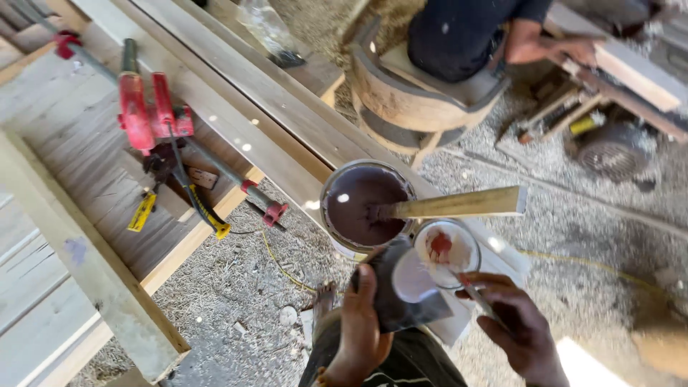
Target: Apply wood filler into the gaps of a wooden panel using scrapers.
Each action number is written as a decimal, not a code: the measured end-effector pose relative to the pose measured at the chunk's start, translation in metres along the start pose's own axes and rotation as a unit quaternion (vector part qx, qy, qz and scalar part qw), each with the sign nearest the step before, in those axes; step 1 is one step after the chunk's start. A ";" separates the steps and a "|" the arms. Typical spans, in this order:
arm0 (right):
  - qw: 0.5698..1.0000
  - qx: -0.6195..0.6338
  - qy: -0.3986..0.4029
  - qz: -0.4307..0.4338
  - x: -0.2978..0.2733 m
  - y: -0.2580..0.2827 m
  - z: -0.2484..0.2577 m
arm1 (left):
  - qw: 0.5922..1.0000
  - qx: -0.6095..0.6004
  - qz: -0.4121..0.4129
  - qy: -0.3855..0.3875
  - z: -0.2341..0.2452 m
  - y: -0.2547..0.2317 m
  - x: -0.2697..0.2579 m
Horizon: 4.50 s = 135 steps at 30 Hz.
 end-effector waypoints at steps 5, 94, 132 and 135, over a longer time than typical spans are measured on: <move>0.989 -0.138 -0.004 0.061 0.015 0.031 -0.018 | 0.998 -0.054 -0.023 0.025 -0.036 0.009 -0.005; 0.880 0.079 0.356 0.304 -0.070 0.064 -0.363 | 0.913 -0.037 -0.346 -0.215 0.153 -0.137 -0.357; 0.612 -0.152 0.621 0.465 0.053 0.003 -0.779 | 0.648 0.426 -0.502 -0.384 0.325 -0.460 -0.438; 0.594 -0.185 0.649 0.439 0.068 -0.001 -0.793 | 0.654 0.440 -0.480 -0.384 0.337 -0.486 -0.432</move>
Point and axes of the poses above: each hand's wrist, its own x-axis towards the middle knuckle, its own z-axis out of the back of the hand, y = z × x, the point moved 3 cm from there along x, towards the middle knuckle
